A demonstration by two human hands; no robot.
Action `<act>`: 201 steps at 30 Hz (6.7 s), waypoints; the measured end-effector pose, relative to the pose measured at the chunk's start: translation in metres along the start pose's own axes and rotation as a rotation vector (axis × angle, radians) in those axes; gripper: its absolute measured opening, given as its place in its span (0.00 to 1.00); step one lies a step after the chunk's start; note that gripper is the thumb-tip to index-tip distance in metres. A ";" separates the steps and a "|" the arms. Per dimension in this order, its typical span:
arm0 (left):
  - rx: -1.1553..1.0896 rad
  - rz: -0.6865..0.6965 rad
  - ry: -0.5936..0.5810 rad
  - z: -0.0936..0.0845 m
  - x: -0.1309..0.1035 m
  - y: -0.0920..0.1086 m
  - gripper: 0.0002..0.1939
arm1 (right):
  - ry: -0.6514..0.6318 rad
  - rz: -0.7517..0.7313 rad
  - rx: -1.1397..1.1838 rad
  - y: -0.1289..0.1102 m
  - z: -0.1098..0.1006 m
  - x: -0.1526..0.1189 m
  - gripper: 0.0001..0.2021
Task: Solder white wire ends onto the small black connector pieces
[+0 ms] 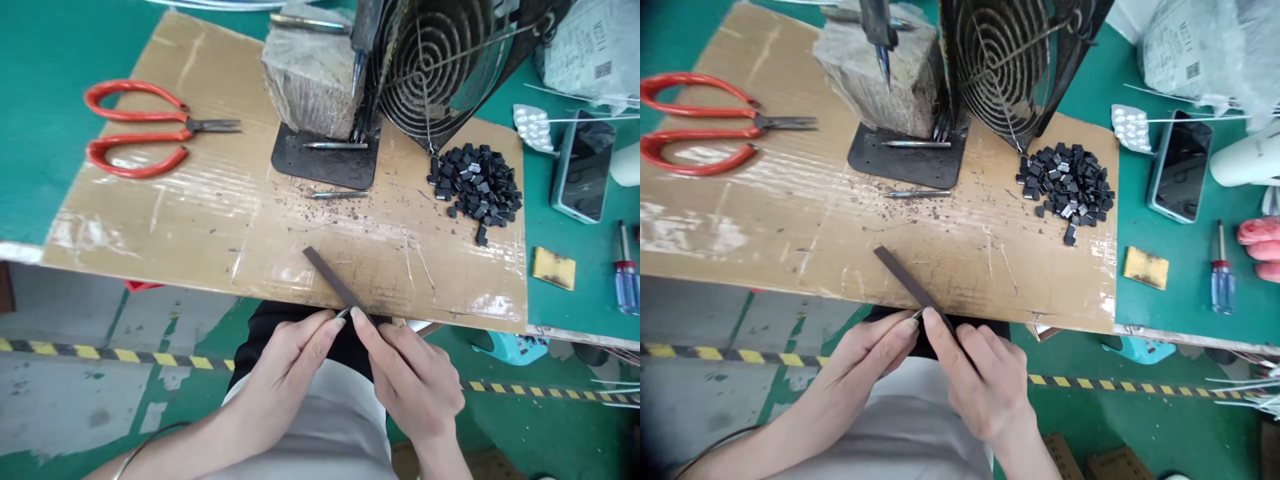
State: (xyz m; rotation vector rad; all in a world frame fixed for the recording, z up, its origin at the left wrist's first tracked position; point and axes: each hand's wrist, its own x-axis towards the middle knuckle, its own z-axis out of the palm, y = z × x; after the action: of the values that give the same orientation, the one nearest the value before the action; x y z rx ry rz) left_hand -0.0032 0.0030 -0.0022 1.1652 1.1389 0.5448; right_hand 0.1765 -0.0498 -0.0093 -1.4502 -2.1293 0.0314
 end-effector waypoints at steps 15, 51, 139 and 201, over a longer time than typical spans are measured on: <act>0.151 0.045 0.031 0.001 -0.004 -0.010 0.18 | -0.027 0.036 -0.023 -0.001 -0.008 -0.010 0.17; 0.380 0.268 0.126 0.000 -0.003 -0.010 0.16 | -0.035 0.025 -0.034 0.001 -0.006 -0.009 0.22; 0.218 0.131 0.093 0.000 -0.005 -0.006 0.19 | -0.014 0.002 0.013 0.000 -0.001 0.004 0.17; -0.226 -0.125 -0.046 -0.006 0.000 -0.009 0.35 | 0.095 -0.008 0.013 0.007 0.010 -0.009 0.18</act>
State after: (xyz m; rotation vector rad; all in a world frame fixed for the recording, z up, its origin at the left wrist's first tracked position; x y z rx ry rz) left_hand -0.0107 0.0031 -0.0101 0.9016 1.0728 0.5324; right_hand 0.1802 -0.0524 -0.0239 -1.4082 -2.0546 -0.0260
